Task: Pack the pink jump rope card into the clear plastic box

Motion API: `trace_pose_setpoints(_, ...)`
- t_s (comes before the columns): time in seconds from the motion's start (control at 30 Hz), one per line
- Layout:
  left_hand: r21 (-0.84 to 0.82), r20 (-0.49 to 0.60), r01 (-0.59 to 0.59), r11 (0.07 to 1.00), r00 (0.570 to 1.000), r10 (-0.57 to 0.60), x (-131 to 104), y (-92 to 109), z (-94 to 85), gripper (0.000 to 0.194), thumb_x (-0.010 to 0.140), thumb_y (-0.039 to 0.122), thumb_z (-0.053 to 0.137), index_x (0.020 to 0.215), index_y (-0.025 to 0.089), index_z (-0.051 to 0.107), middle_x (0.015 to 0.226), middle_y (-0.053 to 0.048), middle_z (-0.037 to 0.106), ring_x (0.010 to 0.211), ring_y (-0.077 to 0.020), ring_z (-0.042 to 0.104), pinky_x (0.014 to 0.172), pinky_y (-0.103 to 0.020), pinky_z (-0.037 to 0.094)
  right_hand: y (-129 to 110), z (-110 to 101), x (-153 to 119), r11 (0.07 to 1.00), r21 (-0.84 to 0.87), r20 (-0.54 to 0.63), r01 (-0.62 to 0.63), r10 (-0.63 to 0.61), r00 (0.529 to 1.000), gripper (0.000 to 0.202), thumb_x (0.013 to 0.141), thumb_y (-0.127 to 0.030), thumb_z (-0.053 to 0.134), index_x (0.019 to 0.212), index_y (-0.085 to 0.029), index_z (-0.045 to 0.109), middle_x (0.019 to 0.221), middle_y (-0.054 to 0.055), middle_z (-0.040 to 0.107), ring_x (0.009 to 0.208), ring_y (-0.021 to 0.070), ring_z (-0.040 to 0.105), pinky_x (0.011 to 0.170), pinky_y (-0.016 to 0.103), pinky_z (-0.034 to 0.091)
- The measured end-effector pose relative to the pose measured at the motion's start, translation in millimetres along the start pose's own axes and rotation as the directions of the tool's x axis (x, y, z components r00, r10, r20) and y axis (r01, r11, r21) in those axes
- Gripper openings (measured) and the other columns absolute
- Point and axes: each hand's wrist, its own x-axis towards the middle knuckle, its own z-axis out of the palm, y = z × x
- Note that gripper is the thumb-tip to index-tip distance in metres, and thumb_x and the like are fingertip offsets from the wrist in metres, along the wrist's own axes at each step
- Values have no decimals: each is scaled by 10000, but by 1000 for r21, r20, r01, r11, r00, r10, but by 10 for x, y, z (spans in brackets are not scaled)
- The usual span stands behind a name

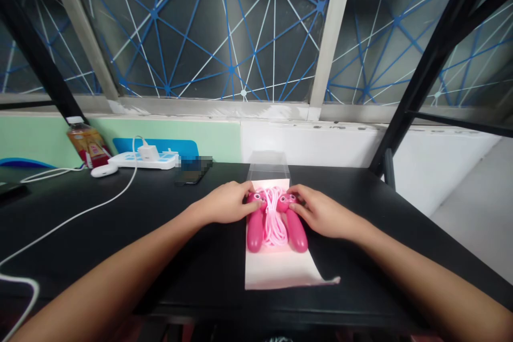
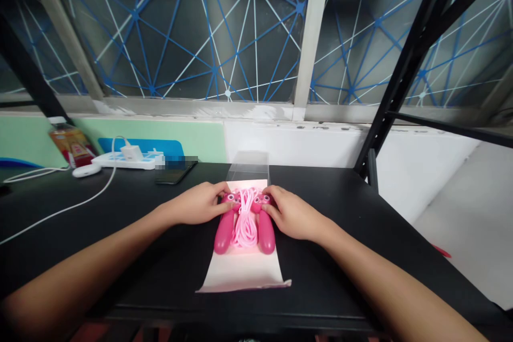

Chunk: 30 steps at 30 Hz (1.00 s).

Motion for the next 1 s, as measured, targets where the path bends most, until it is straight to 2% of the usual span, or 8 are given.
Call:
trace_pose_setpoints(0.1, 159, -23, -28, 987, 999, 32, -7, -4, -4, 463, 906, 608, 429, 889, 187, 621, 714, -66, 662, 611, -217, 601, 545, -298, 321, -64, 33, 4, 977, -211, -23, 31, -37, 999, 271, 982, -314, 428, 1194, -185, 537, 1139, 116, 633, 969, 238, 638, 836, 405, 520)
trace_pose_setpoints(0.27, 213, -56, -59, 975, 996, 73, 19, 7, -3, 472, 923, 606, 425, 971, 194, 652, 818, -85, 698, 699, -246, 644, 600, -316, 384, -337, 33, -82, 845, -534, -89, 36, -98, 991, 334, 967, -345, 447, 1231, -175, 562, 1243, 150, 579, 1070, 313, 581, 667, 385, 552)
trace_pose_setpoints(0.43, 19, -151, -68, 998, 986, 70, 57, 83, 108, 369, 933, 502, 507, 1114, 214, 649, 859, -45, 700, 752, -203, 646, 653, -290, 438, -484, 137, -219, 787, -495, 160, 369, -335, 929, 494, 933, -442, 507, 1391, -262, 459, 1232, 128, 601, 1014, 298, 603, 640, 349, 535)
trace_pose_setpoints(0.6, -80, -242, -14, 997, 970, -6, 128, 75, 160, 333, 950, 463, 473, 1132, 230, 625, 763, 0, 680, 715, -184, 641, 650, -291, 473, -410, 164, -192, 780, -523, 168, 343, -300, 939, 432, 946, -251, 483, 1371, -326, 488, 1179, 93, 621, 957, 269, 622, 612, 320, 510)
trace_pose_setpoints(0.73, 58, -448, -18, 998, 893, 42, 259, -106, 142, 338, 946, 334, 450, 1224, 198, 586, 1204, -89, 636, 1168, -252, 558, 996, -400, 438, -351, 102, -150, 784, -495, 196, 375, -320, 927, 446, 936, -205, 484, 1369, -306, 503, 1259, 110, 600, 1014, 276, 613, 701, 354, 526)
trace_pose_setpoints(0.8, 43, -409, -25, 999, 912, 40, 308, -214, 144, 409, 942, 334, 444, 1317, 193, 529, 1442, -109, 471, 1345, -270, 412, 1108, -441, 347, -354, 77, -153, 785, -485, 217, 386, -320, 922, 440, 935, -218, 481, 1368, -293, 504, 1274, 120, 594, 1033, 289, 609, 706, 366, 528)
trace_pose_setpoints(0.87, 5, -300, -26, 1000, 954, 26, 323, -293, 149, 356, 946, 347, 421, 1204, 192, 610, 1523, -102, 372, 1405, -280, 335, 1143, -452, 302, -380, 52, -170, 787, -467, 245, 403, -323, 914, 434, 933, -237, 478, 1363, -289, 504, 1273, 124, 595, 1039, 299, 608, 691, 369, 526)
trace_pose_setpoints(1.0, -45, -241, -32, 998, 970, 20, 299, -332, 132, 262, 916, 376, 459, 939, 198, 651, 1498, -96, 411, 1350, -276, 430, 1116, -423, 352, -466, -22, -210, 798, -409, 289, 442, -347, 892, 418, 937, -270, 473, 1353, -309, 499, 1276, 108, 593, 1027, 282, 610, 699, 370, 518)
